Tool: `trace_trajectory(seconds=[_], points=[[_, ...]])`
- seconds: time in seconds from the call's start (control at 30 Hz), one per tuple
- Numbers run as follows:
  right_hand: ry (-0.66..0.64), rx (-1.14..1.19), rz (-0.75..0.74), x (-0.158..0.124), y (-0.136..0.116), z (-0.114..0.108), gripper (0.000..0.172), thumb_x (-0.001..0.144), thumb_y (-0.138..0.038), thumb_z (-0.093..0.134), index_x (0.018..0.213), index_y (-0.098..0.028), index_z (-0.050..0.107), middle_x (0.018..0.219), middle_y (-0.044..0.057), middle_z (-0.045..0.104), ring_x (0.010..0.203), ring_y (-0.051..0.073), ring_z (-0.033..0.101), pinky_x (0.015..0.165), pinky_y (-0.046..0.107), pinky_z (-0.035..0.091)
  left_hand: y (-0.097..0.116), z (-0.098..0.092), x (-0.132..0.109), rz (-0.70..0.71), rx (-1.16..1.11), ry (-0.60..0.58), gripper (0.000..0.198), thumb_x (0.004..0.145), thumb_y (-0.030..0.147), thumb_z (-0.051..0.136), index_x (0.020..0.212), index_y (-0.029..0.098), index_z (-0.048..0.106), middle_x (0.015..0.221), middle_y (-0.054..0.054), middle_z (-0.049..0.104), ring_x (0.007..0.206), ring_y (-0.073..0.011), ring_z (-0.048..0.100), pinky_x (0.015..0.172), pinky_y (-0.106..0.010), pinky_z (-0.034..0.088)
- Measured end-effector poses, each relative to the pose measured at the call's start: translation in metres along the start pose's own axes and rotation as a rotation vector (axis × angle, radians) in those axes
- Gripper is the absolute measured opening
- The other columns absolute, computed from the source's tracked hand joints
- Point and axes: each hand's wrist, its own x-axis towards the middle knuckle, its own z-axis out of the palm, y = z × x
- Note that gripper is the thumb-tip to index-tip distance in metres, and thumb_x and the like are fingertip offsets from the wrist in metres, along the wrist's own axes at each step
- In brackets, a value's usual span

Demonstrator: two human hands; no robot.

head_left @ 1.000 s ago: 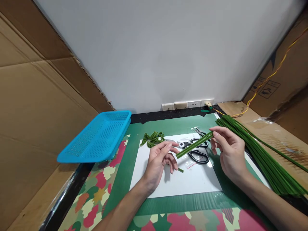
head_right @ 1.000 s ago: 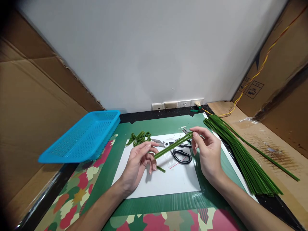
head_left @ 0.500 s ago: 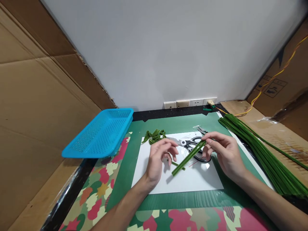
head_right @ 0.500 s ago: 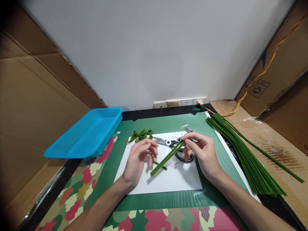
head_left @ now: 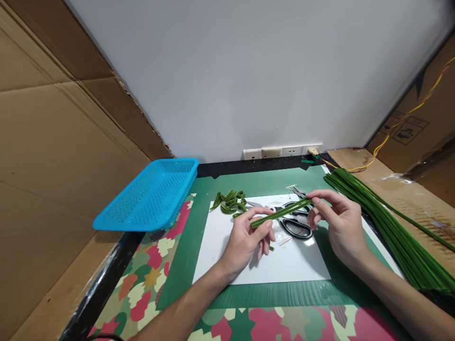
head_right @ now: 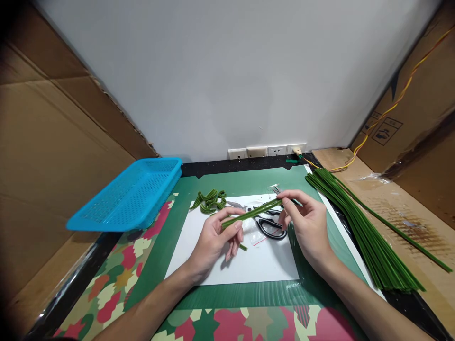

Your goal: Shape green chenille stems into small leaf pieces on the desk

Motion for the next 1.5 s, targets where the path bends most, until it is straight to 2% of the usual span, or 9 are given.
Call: trace_trajectory(seconds=[0.2, 0.3, 0.4, 0.57, 0.87, 1.03, 1.13, 1.3, 1.5], points=[[-0.319, -0.101, 0.129, -0.002, -0.005, 0.008, 0.029, 0.087, -0.046, 0.079, 0.091, -0.017, 0.077, 0.064, 0.002, 0.069, 0.047, 0.014, 0.061, 0.045, 0.026, 0.051, 0.007, -0.001, 0.003, 0.139, -0.162, 0.134, 0.032, 0.086, 0.036, 0.081, 0.102, 0.014, 0.065, 0.077, -0.001, 0.066, 0.056, -0.0104, 0.061, 0.040, -0.017, 0.048], [-0.487, -0.142, 0.139, -0.010, -0.005, 0.016, 0.026, 0.090, -0.044, 0.076, 0.090, -0.018, 0.077, 0.069, 0.003, 0.070, 0.051, 0.013, 0.061, 0.047, 0.024, 0.050, 0.003, 0.001, 0.003, 0.121, -0.163, 0.123, 0.032, 0.086, 0.037, 0.082, 0.098, 0.014, 0.064, 0.076, -0.002, 0.066, 0.054, -0.0093, 0.059, 0.040, -0.016, 0.047], [-0.575, -0.186, 0.119, -0.017, -0.004, 0.020, 0.025, 0.096, -0.043, 0.069, 0.100, -0.019, 0.077, 0.075, 0.003, 0.071, 0.055, 0.013, 0.059, 0.049, 0.024, 0.048, -0.002, 0.002, 0.003, 0.083, -0.130, 0.084, 0.035, 0.086, 0.042, 0.081, 0.096, 0.013, 0.064, 0.075, -0.002, 0.066, 0.053, -0.0084, 0.057, 0.040, -0.016, 0.045], [-0.615, -0.141, 0.156, -0.021, -0.004, 0.018, 0.031, 0.099, -0.044, 0.067, 0.120, -0.022, 0.071, 0.076, 0.000, 0.069, 0.057, 0.013, 0.059, 0.055, 0.025, 0.050, -0.005, 0.001, 0.001, 0.064, -0.004, 0.065, 0.039, 0.088, 0.048, 0.079, 0.097, 0.013, 0.066, 0.076, -0.002, 0.065, 0.051, -0.0079, 0.057, 0.039, -0.016, 0.043], [-0.648, -0.113, 0.107, -0.020, 0.004, 0.016, 0.041, 0.093, -0.033, 0.075, 0.131, -0.024, 0.060, 0.084, 0.000, 0.071, 0.060, 0.012, 0.062, 0.058, 0.025, 0.053, -0.006, 0.002, -0.002, 0.048, 0.140, 0.032, 0.039, 0.093, 0.053, 0.071, 0.104, 0.016, 0.065, 0.069, 0.002, 0.057, 0.048, -0.0073, 0.049, 0.040, -0.017, 0.038], [-0.602, 0.004, 0.166, -0.017, 0.002, 0.015, 0.050, 0.091, -0.037, 0.079, 0.133, -0.024, 0.057, 0.082, -0.001, 0.070, 0.058, 0.013, 0.065, 0.057, 0.026, 0.057, -0.001, 0.000, -0.004, 0.162, 0.384, -0.027, 0.032, 0.097, 0.046, 0.066, 0.104, 0.016, 0.075, 0.093, -0.006, 0.065, 0.073, -0.0137, 0.058, 0.060, -0.022, 0.046], [-0.596, 0.120, 0.248, -0.013, 0.004, 0.016, 0.052, 0.086, -0.041, 0.084, 0.128, -0.023, 0.059, 0.082, -0.001, 0.071, 0.059, 0.015, 0.069, 0.056, 0.028, 0.061, 0.001, -0.001, -0.005, 0.259, 0.533, -0.058, 0.028, 0.100, 0.040, 0.064, 0.101, 0.018, 0.081, 0.099, -0.009, 0.067, 0.085, -0.0182, 0.061, 0.067, -0.026, 0.047], [-0.627, 0.152, 0.232, -0.017, 0.008, 0.020, 0.036, 0.084, -0.041, 0.086, 0.107, -0.020, 0.068, 0.079, 0.002, 0.075, 0.062, 0.019, 0.075, 0.059, 0.030, 0.064, -0.003, 0.001, -0.007, 0.318, 0.516, -0.006, 0.023, 0.098, 0.037, 0.068, 0.104, 0.021, 0.084, 0.095, -0.009, 0.071, 0.082, -0.0182, 0.065, 0.064, -0.026, 0.046], [-0.427, 0.126, 0.120, -0.016, -0.002, 0.022, 0.022, 0.087, -0.036, 0.084, 0.094, -0.018, 0.073, 0.074, 0.004, 0.077, 0.059, 0.020, 0.076, 0.055, 0.029, 0.064, 0.000, 0.001, -0.010, 0.312, 0.488, 0.039, 0.028, 0.103, 0.038, 0.060, 0.111, 0.022, 0.082, 0.099, -0.008, 0.072, 0.089, -0.0197, 0.066, 0.072, -0.028, 0.049]])
